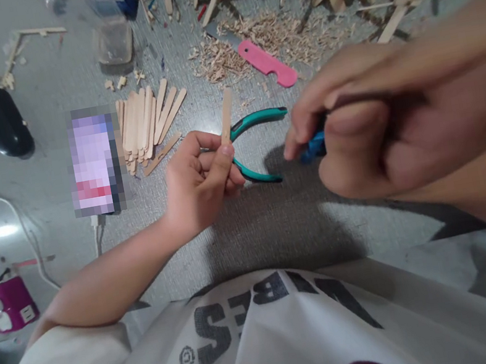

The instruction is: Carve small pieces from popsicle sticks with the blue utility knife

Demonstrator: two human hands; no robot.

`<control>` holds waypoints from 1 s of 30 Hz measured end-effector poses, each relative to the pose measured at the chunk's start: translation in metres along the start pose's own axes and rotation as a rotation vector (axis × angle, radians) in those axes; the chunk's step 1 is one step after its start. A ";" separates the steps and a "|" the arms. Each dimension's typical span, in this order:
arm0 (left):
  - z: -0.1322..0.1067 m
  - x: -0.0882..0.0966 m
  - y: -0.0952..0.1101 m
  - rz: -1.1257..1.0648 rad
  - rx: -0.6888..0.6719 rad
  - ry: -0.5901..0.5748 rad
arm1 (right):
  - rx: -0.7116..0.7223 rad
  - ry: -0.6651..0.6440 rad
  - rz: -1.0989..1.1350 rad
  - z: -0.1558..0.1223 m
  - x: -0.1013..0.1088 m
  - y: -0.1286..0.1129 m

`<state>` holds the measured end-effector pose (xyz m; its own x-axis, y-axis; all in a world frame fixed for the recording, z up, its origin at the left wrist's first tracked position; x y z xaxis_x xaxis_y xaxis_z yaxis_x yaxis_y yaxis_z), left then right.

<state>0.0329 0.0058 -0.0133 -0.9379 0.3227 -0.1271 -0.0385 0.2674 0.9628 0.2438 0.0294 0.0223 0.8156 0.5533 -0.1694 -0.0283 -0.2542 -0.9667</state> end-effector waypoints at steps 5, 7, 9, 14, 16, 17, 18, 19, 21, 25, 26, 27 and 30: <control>0.001 0.000 0.000 0.017 -0.024 -0.009 | 0.318 0.213 -0.704 0.006 -0.004 -0.002; 0.001 0.000 -0.001 0.013 -0.027 -0.007 | 0.240 0.239 -0.745 0.011 -0.005 0.003; 0.001 0.001 -0.002 0.003 -0.035 0.008 | 0.133 0.182 -0.679 0.014 -0.003 0.007; -0.001 0.000 -0.004 0.039 -0.045 0.059 | 0.004 0.027 -0.442 0.015 0.002 0.013; -0.002 0.000 -0.004 0.060 -0.042 0.067 | -0.014 -0.012 -0.422 0.015 0.001 0.014; -0.002 0.000 -0.003 0.066 -0.041 0.070 | -0.021 -0.037 -0.416 0.016 0.000 0.015; -0.003 0.000 -0.002 0.072 -0.038 0.071 | -0.035 -0.066 -0.408 0.016 0.000 0.017; -0.003 0.000 -0.002 0.078 -0.039 0.071 | -0.056 -0.089 -0.400 0.016 -0.001 0.018; -0.004 0.001 -0.002 0.096 -0.048 0.073 | -0.093 -0.104 -0.392 0.017 -0.002 0.019; -0.006 0.003 -0.005 0.164 -0.139 0.087 | -0.156 -0.045 -0.550 0.015 -0.009 0.004; -0.007 0.004 -0.006 0.183 -0.174 0.092 | -0.217 -0.046 -0.622 0.014 -0.012 0.000; -0.008 0.004 -0.007 0.202 -0.211 0.094 | -0.269 -0.052 -0.687 0.013 -0.015 -0.005; -0.014 0.004 -0.007 0.281 -0.321 0.113 | -0.346 -0.124 -0.891 0.014 -0.022 -0.013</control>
<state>0.0251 -0.0071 -0.0168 -0.9583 0.2367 0.1600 0.1351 -0.1178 0.9838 0.2177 0.0318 0.0363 0.3875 0.7313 0.5613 0.7599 0.0912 -0.6436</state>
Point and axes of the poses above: each hand's wrist, its own z-axis towards the middle knuckle, its own x-axis out of the back of the hand, y = z × x, the point moved 2 cm from there along z, towards the middle knuckle, and after that the axes turned 10 degrees about -y, right-handed, at the moved point
